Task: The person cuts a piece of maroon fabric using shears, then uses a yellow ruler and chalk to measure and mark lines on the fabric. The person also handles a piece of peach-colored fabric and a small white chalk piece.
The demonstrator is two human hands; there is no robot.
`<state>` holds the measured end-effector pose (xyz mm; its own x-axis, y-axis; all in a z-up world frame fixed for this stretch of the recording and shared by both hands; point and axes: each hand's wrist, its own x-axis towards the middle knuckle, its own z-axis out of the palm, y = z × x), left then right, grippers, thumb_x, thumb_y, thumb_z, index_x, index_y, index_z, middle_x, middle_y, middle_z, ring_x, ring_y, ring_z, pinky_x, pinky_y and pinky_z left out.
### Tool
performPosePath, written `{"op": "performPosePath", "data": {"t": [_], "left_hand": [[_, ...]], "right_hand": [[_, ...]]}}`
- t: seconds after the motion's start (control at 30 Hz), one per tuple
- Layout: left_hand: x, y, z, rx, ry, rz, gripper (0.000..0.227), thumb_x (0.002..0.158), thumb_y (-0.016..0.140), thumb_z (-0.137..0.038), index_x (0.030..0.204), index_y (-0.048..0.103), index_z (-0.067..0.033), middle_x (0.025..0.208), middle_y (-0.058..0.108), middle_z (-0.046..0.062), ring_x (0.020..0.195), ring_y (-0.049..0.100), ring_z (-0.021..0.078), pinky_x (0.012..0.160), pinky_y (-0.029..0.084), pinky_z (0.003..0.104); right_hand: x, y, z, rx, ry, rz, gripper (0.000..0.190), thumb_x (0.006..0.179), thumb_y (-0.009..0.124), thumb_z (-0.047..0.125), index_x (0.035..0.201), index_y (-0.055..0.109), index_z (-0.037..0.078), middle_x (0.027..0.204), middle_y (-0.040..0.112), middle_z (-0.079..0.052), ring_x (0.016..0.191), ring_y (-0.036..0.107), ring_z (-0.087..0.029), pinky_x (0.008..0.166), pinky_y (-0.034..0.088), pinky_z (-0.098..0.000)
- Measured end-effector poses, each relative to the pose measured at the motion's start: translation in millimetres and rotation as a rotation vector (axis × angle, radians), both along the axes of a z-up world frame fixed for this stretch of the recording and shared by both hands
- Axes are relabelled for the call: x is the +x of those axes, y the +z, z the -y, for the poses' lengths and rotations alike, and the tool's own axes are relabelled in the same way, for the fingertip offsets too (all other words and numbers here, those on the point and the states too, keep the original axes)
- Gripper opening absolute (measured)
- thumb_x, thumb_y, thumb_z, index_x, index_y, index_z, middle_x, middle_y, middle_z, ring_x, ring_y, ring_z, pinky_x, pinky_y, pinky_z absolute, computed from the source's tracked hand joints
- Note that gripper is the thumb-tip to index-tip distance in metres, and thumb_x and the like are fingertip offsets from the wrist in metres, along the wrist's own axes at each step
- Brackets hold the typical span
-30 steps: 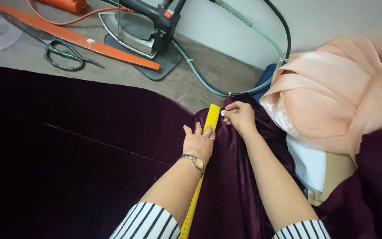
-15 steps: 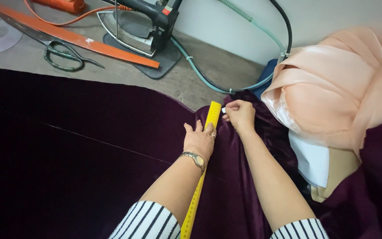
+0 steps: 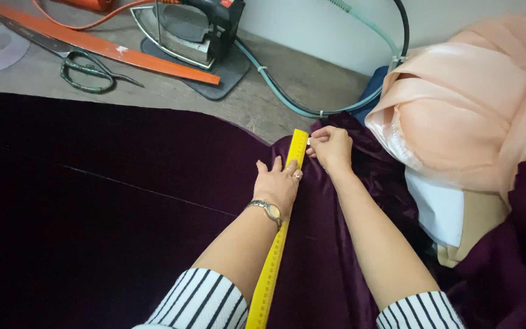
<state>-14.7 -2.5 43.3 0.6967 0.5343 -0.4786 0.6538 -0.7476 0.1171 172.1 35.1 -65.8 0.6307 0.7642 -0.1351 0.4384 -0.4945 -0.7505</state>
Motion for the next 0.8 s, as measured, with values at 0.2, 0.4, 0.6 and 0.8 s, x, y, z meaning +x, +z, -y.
{"op": "performPosePath", "data": {"t": [0.2, 0.4, 0.6, 0.8], "left_hand": [[0, -5, -1, 0.008, -0.027, 0.002, 0.060, 0.091, 0.046, -0.002, 0.148, 0.031, -0.0168, 0.159, 0.021, 0.001, 0.144, 0.018, 0.0361, 0.106, 0.021, 0.069], [5, -15, -2, 0.039, -0.035, -0.010, 0.067, 0.086, 0.056, -0.005, 0.147, 0.032, -0.0177, 0.158, 0.022, 0.001, 0.144, 0.018, 0.0361, 0.106, 0.021, 0.069], [8, -20, -2, 0.050, -0.037, -0.036, 0.072, 0.084, 0.060, -0.009, 0.149, 0.030, -0.0171, 0.159, 0.021, -0.001, 0.144, 0.018, 0.0351, 0.107, 0.021, 0.068], [15, -33, -6, 0.047, -0.042, -0.070, 0.086, 0.079, 0.072, -0.024, 0.151, 0.026, -0.0183, 0.160, 0.018, -0.001, 0.145, 0.014, 0.0350, 0.108, 0.020, 0.068]], "right_hand": [[-12, 17, 12, -0.026, 0.032, -0.029, 0.020, 0.072, 0.065, 0.004, 0.091, 0.072, 0.002, 0.066, 0.070, -0.009, 0.048, 0.066, -0.013, 0.048, 0.055, -0.0240], [-26, 8, 37, -0.107, 0.062, -0.036, 0.018, 0.070, 0.066, 0.006, 0.087, 0.073, 0.006, 0.056, 0.067, -0.004, 0.044, 0.064, -0.011, 0.048, 0.054, -0.0225], [-60, 22, 85, -0.193, 0.122, -0.059, 0.025, 0.072, 0.063, 0.004, 0.095, 0.072, 0.003, 0.068, 0.071, -0.011, 0.049, 0.067, -0.017, 0.051, 0.054, -0.0276], [-95, 34, 132, -0.276, 0.149, -0.166, 0.024, 0.071, 0.062, 0.003, 0.092, 0.073, 0.003, 0.061, 0.069, -0.012, 0.051, 0.069, -0.019, 0.054, 0.055, -0.0270]]}}
